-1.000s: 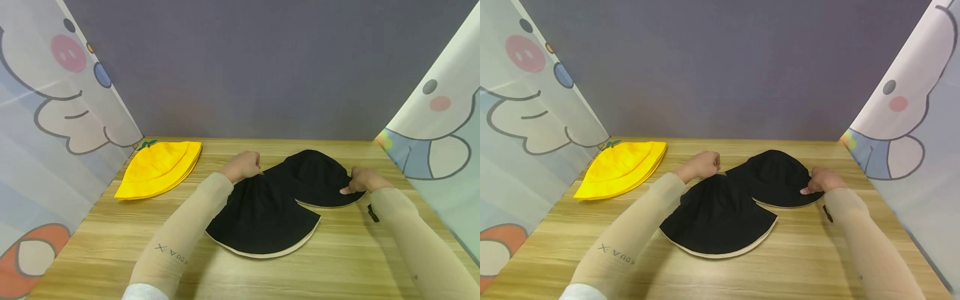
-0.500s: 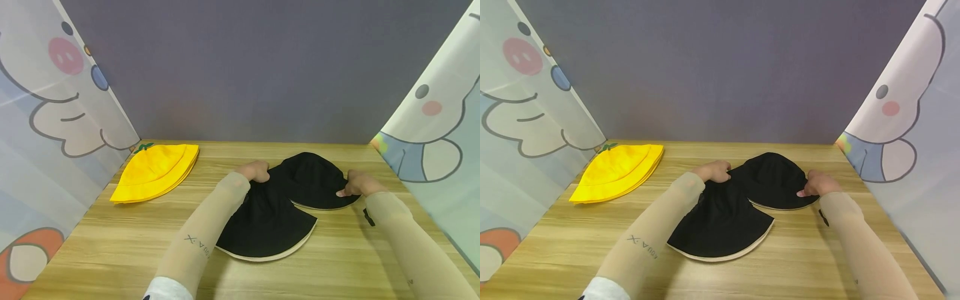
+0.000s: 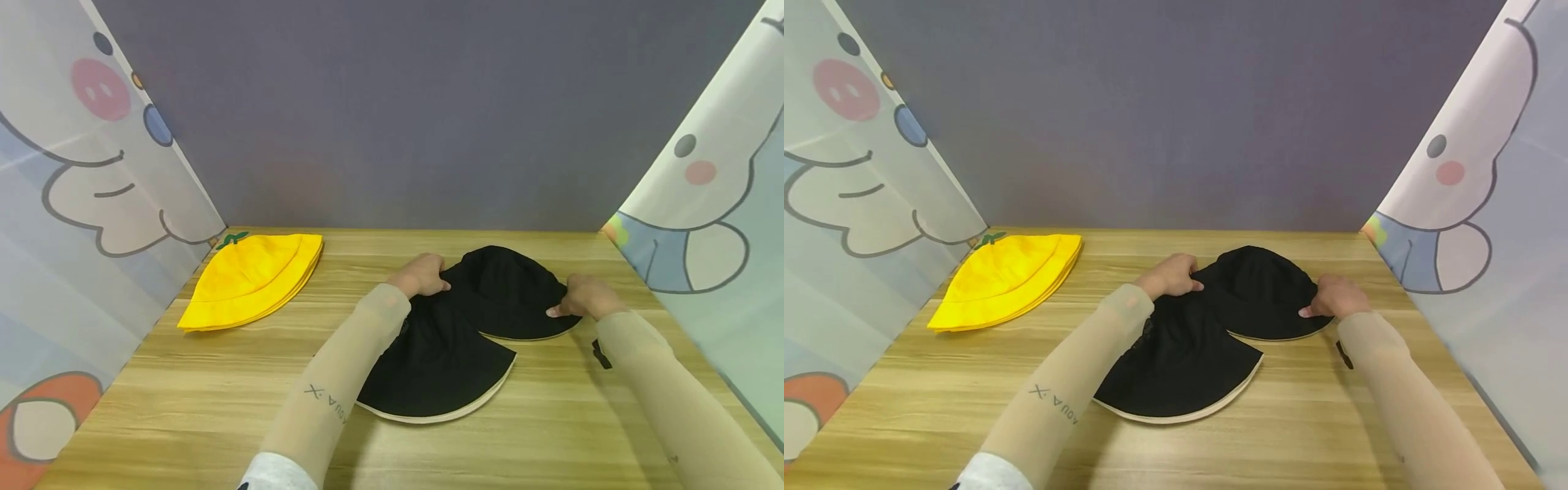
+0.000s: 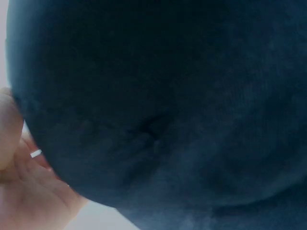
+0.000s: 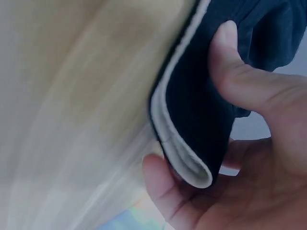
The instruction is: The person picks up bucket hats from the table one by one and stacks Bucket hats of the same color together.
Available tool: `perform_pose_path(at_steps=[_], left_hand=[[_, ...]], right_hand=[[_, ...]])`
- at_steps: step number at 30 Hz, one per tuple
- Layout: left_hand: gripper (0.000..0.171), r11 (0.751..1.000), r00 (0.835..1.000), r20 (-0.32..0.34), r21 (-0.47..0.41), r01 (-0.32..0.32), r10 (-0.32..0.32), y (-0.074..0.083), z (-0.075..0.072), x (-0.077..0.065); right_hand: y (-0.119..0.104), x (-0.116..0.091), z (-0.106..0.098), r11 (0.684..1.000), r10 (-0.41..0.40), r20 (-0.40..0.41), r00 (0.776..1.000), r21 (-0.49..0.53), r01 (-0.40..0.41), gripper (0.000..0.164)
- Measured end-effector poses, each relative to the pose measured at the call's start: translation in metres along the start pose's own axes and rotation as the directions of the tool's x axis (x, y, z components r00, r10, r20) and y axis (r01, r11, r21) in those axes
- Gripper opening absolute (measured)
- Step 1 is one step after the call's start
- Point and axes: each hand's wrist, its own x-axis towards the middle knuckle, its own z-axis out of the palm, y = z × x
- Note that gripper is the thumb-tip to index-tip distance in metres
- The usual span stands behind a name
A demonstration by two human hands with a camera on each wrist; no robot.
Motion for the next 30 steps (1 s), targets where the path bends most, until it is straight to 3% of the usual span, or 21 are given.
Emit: perform_pose_path(at_steps=[4,7,11,15,24,30], left_hand=[[0.016,0.998,0.999,-0.043,-0.054,-0.029,0.026,0.004,-0.003,-0.002],[0.013,0.994,0.996,-0.071,-0.089,-0.056,0.05,0.007,-0.006,-0.003],[0.014,0.991,0.993,-0.102,-0.114,-0.07,0.059,0.009,-0.009,-0.004],[0.02,0.99,0.99,-0.129,-0.117,-0.073,0.058,0.008,-0.014,-0.005],[0.019,0.976,0.98,-0.181,-0.181,-0.117,0.084,-0.008,-0.031,-0.018],[0.018,0.98,0.973,-0.203,-0.143,-0.136,0.105,-0.026,-0.038,-0.035]], right_hand=[[0.006,0.001,0.004,0.998,-0.038,-0.037,0.999,0.038,0.04,0.094],[0.01,0.0,0.006,0.994,-0.075,-0.104,0.992,0.076,0.083,0.078],[0.015,-0.001,0.007,0.977,-0.109,-0.233,0.966,0.154,0.147,0.055],[0.019,-0.003,0.004,0.961,-0.122,-0.334,0.935,0.195,0.195,0.049],[0.007,-0.017,-0.015,0.962,-0.151,-0.325,0.933,0.17,0.215,0.052],[-0.014,-0.029,-0.025,0.964,-0.193,-0.321,0.927,0.113,0.24,0.052]])
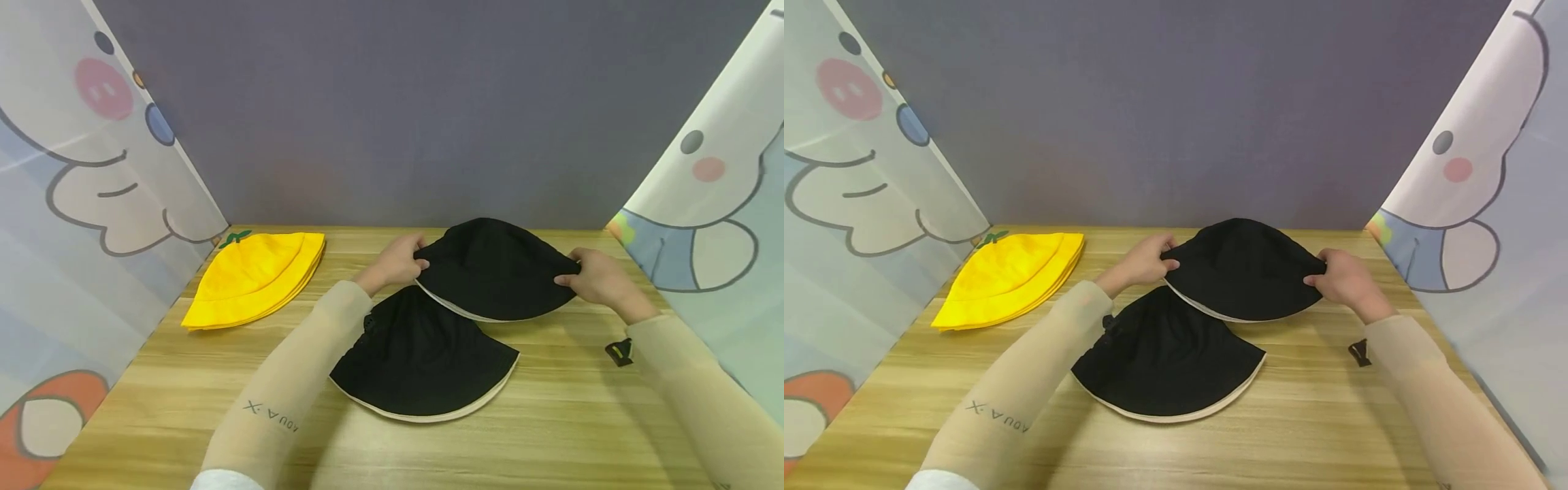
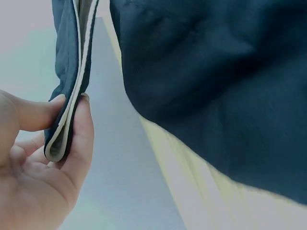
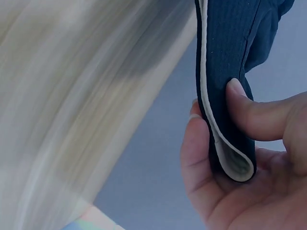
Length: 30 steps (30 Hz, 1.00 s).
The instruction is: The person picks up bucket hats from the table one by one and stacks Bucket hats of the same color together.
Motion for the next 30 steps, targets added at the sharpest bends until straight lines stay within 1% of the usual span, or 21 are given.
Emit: perform_pose_path(at_steps=[3,7,11,13,16,18,25,28,30], left_hand=[[0.016,1.0,1.0,0.009,-0.012,-0.014,0.014,-0.006,-0.007,-0.015],[0.014,1.0,0.999,0.023,-0.014,-0.027,0.027,-0.014,-0.016,-0.036],[0.013,0.999,0.999,0.026,0.036,-0.027,0.026,-0.017,-0.023,-0.056],[0.014,0.997,1.0,0.02,0.073,-0.016,0.015,-0.018,-0.026,-0.064],[0.015,0.994,1.0,0.019,0.112,0.0,-0.002,-0.02,-0.03,-0.075],[0.017,0.993,1.0,0.018,0.121,0.006,-0.008,-0.024,-0.032,-0.083],[0.016,0.998,1.0,0.027,0.062,0.009,-0.01,-0.039,-0.045,-0.111],[0.015,0.998,0.999,0.042,0.057,0.014,-0.016,-0.042,-0.051,-0.121],[0.014,0.999,0.997,0.069,0.043,0.02,-0.022,-0.044,-0.054,-0.127]], right_hand=[[-0.012,-0.002,0.0,1.0,-0.015,0.014,1.0,-0.005,0.015,0.053],[-0.026,-0.007,0.003,0.998,-0.062,0.03,0.998,0.008,0.062,0.052],[-0.04,-0.011,0.006,0.993,-0.113,0.03,0.993,0.025,0.112,0.048],[-0.047,-0.012,0.008,0.991,-0.134,0.029,0.991,0.028,0.134,0.043],[-0.057,-0.013,0.013,0.988,-0.154,0.042,0.987,0.026,0.153,0.036],[-0.065,-0.015,0.016,0.986,-0.164,0.054,0.985,0.027,0.163,0.033],[-0.085,-0.028,0.022,0.979,-0.196,0.122,0.973,0.086,0.186,0.032],[-0.091,-0.035,0.026,0.974,-0.223,0.109,0.969,0.075,0.215,0.03],[-0.095,-0.041,0.028,0.971,-0.238,0.094,0.967,0.06,0.233,0.029]])
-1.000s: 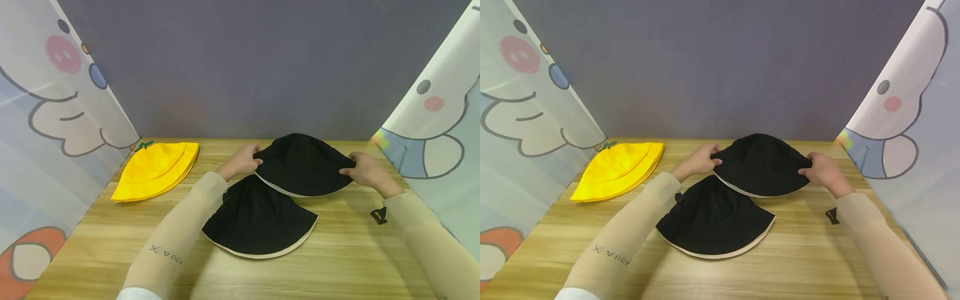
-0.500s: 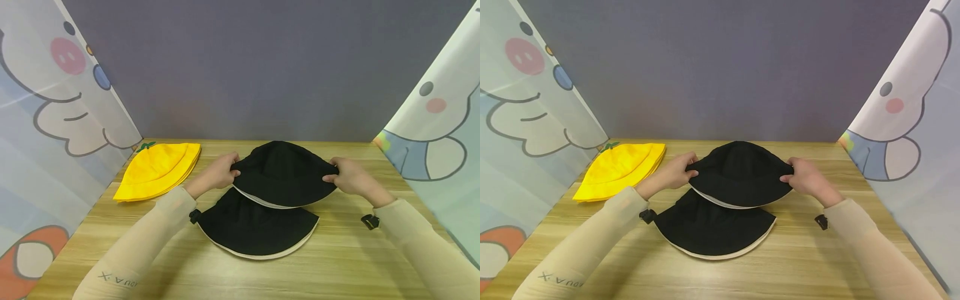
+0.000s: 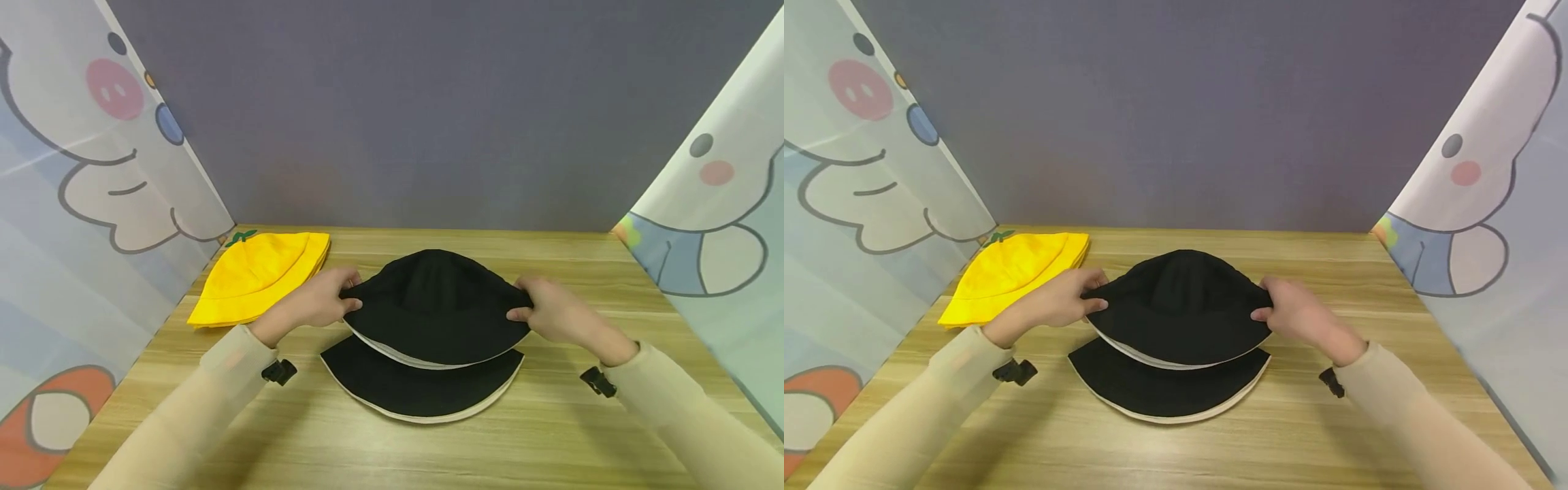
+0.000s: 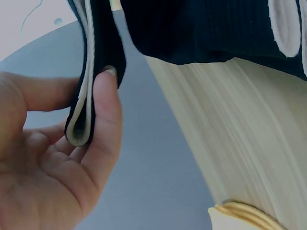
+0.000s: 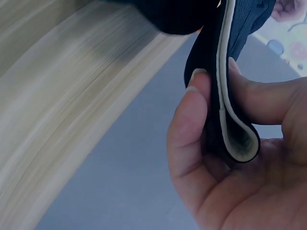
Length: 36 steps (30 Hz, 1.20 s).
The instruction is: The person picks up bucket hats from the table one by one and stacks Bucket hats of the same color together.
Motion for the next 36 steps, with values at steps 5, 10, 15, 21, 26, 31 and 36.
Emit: perform_pose_path(at_steps=[5,10,15,21,26,31,36], left_hand=[[0.014,0.999,0.997,0.071,-0.044,0.011,-0.008,-0.004,-0.004,-0.015],[0.014,0.998,0.995,0.103,-0.055,0.0,0.006,-0.008,-0.004,-0.028],[0.013,0.99,0.985,0.174,-0.132,0.039,-0.016,-0.01,0.004,-0.038],[0.013,0.988,0.975,0.223,-0.145,0.054,-0.021,-0.02,0.024,-0.039],[0.014,0.983,0.969,0.237,-0.147,0.108,-0.071,-0.025,0.041,-0.037],[0.024,0.985,0.961,0.219,0.011,0.17,-0.169,-0.015,0.049,-0.032],[0.038,0.963,0.957,0.197,0.208,0.174,-0.215,-0.002,0.054,-0.029]], right_hand=[[-0.012,-0.007,0.006,0.999,-0.035,0.01,0.999,-0.004,0.035,0.028],[-0.018,-0.012,0.012,0.998,-0.066,0.05,0.997,0.026,0.064,0.025],[-0.017,-0.016,0.02,0.998,-0.064,0.108,0.992,0.035,0.061,0.025],[-0.014,-0.015,0.036,0.998,0.012,0.212,0.977,0.056,-0.025,0.02],[-0.01,-0.013,0.055,0.992,0.071,0.266,0.961,0.079,-0.095,0.016],[-0.014,-0.01,0.064,0.995,0.097,0.259,0.961,-0.012,-0.098,0.021],[-0.022,-0.016,0.069,0.959,0.032,0.143,0.989,-0.284,0.01,0.029]])
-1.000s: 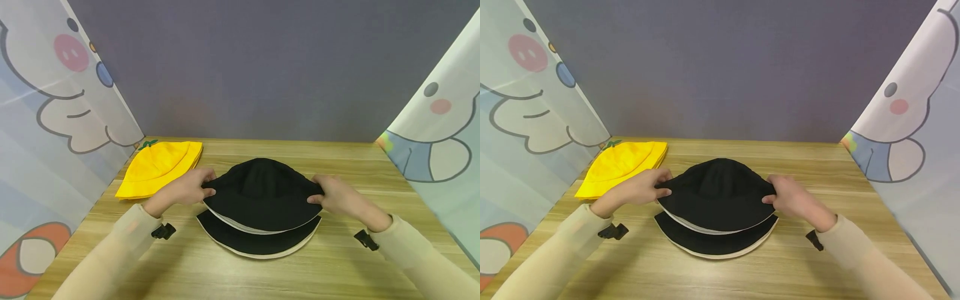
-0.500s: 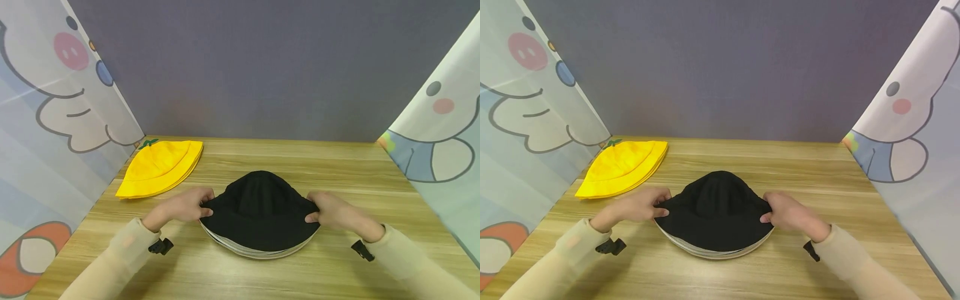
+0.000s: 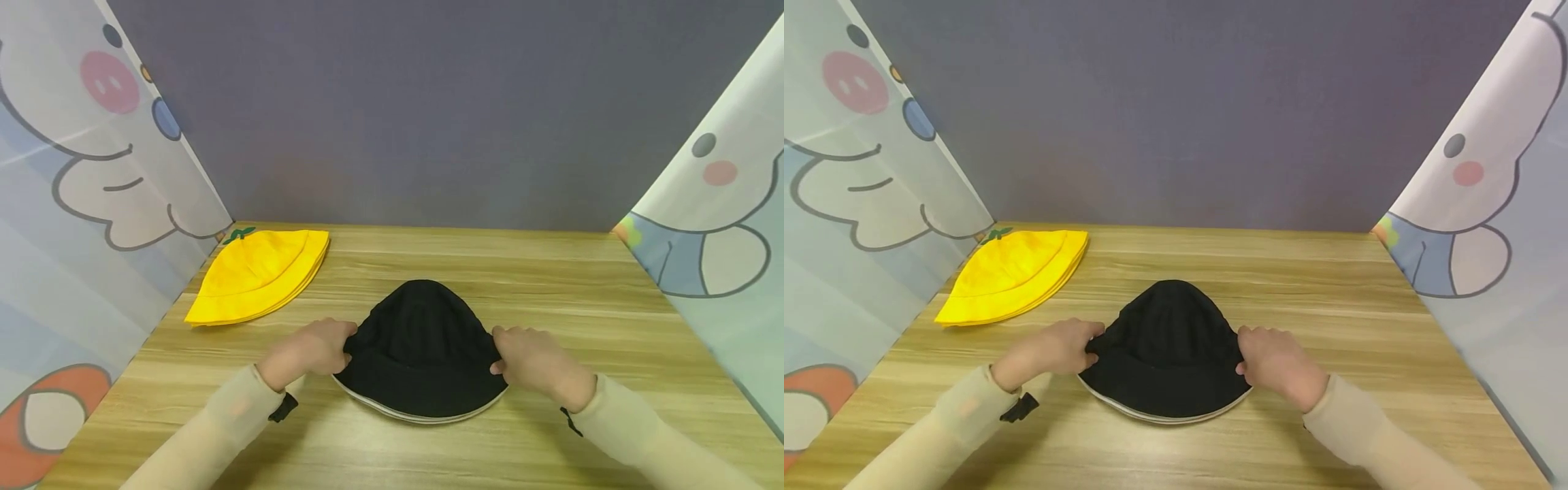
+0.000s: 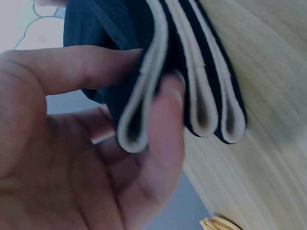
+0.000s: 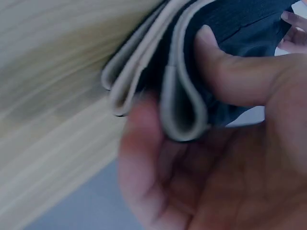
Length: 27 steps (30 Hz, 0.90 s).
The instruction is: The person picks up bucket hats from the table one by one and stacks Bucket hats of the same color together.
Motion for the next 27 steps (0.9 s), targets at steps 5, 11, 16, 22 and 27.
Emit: perform_pose_path(at_steps=[5,11,16,22,27], left_hand=[[0.033,0.991,0.997,-0.06,0.127,0.049,-0.042,0.011,0.005,-0.003],[0.057,0.925,0.968,-0.226,0.38,-0.014,0.108,0.024,0.024,-0.009],[0.076,0.792,0.931,-0.256,0.609,-0.054,0.26,0.035,0.037,-0.014],[0.061,0.885,0.98,-0.09,0.45,-0.117,0.176,0.046,0.031,-0.014],[0.07,0.918,0.998,-0.005,0.392,-0.055,0.061,0.058,0.025,-0.008]], right_hand=[[-0.012,-0.006,0.004,0.972,-0.085,-0.2,0.976,-0.232,0.037,0.045],[-0.026,-0.005,0.009,0.927,-0.244,-0.146,0.959,-0.326,0.186,0.053],[-0.032,-0.005,0.005,0.947,-0.232,-0.041,0.972,-0.239,0.216,0.048],[-0.038,-0.005,0.001,0.965,-0.196,-0.005,0.981,-0.18,0.192,0.062],[-0.043,-0.005,0.004,0.967,-0.18,0.003,0.984,-0.185,0.177,0.057]])
